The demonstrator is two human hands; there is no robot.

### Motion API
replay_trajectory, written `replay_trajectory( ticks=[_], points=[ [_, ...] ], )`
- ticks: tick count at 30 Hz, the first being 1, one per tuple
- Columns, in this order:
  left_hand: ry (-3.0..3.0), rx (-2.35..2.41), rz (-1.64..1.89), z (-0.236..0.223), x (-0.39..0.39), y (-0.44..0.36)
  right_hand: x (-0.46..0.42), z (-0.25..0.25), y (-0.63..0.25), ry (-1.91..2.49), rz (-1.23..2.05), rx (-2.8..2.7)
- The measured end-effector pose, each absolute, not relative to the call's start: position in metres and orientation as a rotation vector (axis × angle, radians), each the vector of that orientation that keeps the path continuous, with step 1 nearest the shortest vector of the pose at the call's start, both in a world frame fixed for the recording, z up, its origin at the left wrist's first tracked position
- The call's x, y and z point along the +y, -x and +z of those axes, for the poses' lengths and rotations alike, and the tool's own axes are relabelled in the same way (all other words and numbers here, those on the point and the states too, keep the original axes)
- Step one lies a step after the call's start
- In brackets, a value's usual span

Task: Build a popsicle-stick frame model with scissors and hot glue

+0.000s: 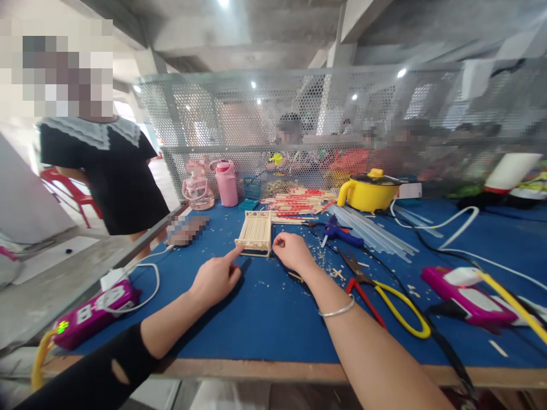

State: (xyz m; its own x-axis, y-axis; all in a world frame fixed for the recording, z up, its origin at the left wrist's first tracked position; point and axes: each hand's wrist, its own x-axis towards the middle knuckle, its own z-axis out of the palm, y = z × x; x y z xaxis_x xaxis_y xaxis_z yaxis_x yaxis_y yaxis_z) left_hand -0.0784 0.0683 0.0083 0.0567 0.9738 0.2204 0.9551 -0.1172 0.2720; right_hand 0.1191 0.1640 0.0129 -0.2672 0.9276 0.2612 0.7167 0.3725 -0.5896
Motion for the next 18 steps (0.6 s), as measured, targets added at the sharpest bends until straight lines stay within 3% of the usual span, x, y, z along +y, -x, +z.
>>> replay_trajectory(
  ticks=[18],
  points=[
    [-2.105,2.228,0.435,0.012,0.089,0.093,0.15,0.014,-0.102,1.199,0.795,-2.268]
  ],
)
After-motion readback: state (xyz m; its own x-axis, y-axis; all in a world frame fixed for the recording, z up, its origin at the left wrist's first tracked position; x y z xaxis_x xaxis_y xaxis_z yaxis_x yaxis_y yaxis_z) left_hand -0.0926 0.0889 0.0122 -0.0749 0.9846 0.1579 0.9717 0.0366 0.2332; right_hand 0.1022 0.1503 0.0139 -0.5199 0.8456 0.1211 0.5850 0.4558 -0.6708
